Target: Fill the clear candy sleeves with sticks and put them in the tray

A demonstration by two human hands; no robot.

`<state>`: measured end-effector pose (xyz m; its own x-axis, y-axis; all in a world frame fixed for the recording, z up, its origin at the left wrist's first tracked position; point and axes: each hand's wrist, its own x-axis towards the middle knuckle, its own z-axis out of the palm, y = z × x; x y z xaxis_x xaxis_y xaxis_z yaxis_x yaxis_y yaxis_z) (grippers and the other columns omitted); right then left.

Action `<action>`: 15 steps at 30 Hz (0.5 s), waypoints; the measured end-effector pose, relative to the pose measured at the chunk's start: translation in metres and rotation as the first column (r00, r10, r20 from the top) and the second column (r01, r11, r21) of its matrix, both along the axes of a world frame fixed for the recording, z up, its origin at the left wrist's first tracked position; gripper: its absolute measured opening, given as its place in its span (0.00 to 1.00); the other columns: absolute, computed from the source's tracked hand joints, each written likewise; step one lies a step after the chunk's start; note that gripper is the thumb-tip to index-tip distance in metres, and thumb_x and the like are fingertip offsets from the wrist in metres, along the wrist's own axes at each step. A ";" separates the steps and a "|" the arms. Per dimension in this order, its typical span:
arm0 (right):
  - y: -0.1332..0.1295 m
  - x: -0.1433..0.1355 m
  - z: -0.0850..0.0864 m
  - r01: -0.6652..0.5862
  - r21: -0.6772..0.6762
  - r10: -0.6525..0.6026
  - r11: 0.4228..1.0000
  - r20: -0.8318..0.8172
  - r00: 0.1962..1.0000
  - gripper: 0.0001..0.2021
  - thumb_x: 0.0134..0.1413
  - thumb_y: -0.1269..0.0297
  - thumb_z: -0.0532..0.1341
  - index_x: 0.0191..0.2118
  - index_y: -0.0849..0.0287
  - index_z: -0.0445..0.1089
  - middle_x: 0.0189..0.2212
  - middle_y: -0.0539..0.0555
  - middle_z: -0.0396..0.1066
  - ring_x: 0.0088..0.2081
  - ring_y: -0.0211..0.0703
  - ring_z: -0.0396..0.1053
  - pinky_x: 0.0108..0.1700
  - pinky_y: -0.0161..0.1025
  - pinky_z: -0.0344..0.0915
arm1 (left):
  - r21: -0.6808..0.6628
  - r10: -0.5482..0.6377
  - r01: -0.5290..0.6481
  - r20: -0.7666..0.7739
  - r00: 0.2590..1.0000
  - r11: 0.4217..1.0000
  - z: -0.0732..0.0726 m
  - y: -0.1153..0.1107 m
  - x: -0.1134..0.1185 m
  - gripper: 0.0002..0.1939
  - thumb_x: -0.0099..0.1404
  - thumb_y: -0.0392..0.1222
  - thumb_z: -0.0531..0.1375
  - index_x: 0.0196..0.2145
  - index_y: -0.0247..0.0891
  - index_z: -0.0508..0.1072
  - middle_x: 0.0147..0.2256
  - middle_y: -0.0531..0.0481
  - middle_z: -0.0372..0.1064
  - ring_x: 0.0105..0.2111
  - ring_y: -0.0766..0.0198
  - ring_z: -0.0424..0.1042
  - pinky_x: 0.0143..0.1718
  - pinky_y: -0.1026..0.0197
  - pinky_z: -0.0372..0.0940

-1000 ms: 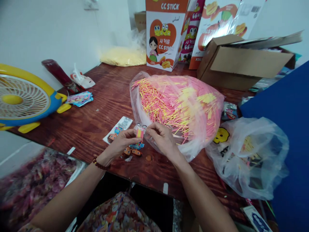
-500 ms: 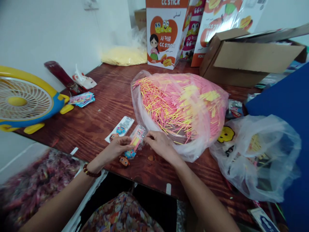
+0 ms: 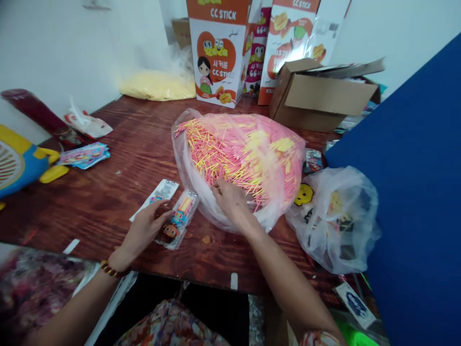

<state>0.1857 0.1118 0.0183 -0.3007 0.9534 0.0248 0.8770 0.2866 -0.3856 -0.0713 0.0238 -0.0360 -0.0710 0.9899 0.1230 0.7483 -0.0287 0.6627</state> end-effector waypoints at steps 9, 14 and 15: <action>0.062 0.113 -0.012 -0.159 0.001 0.132 0.987 0.550 0.825 0.15 0.62 0.72 0.54 0.49 0.64 0.72 0.50 0.66 0.70 0.51 0.53 0.65 0.48 0.42 0.58 | 0.010 0.124 -0.130 -0.371 0.920 0.992 0.007 0.039 -0.043 0.22 0.68 0.52 0.53 0.50 0.35 0.74 0.46 0.37 0.74 0.46 0.46 0.70 0.49 0.48 0.63; 0.071 0.113 -0.026 -0.324 0.092 0.193 0.942 0.640 0.744 0.13 0.64 0.70 0.52 0.47 0.64 0.72 0.48 0.66 0.70 0.49 0.56 0.64 0.48 0.46 0.56 | -0.130 0.161 -0.274 -0.548 0.821 0.953 -0.004 0.055 -0.038 0.27 0.66 0.57 0.55 0.55 0.37 0.72 0.50 0.32 0.69 0.51 0.38 0.67 0.47 0.47 0.63; 0.072 0.112 -0.028 -0.347 0.096 0.206 0.933 0.648 0.733 0.13 0.64 0.71 0.51 0.47 0.64 0.72 0.47 0.66 0.70 0.48 0.56 0.64 0.47 0.46 0.56 | -0.148 0.155 -0.281 -0.556 0.817 0.948 -0.005 0.057 -0.038 0.27 0.65 0.58 0.55 0.55 0.38 0.72 0.51 0.32 0.69 0.51 0.38 0.67 0.46 0.47 0.64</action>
<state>0.2978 0.1840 -0.0092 -0.5661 0.8200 -0.0845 0.7690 0.5623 0.3040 -0.1089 0.0808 -0.0410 -0.2743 0.9616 -0.0064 0.9532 0.2727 0.1307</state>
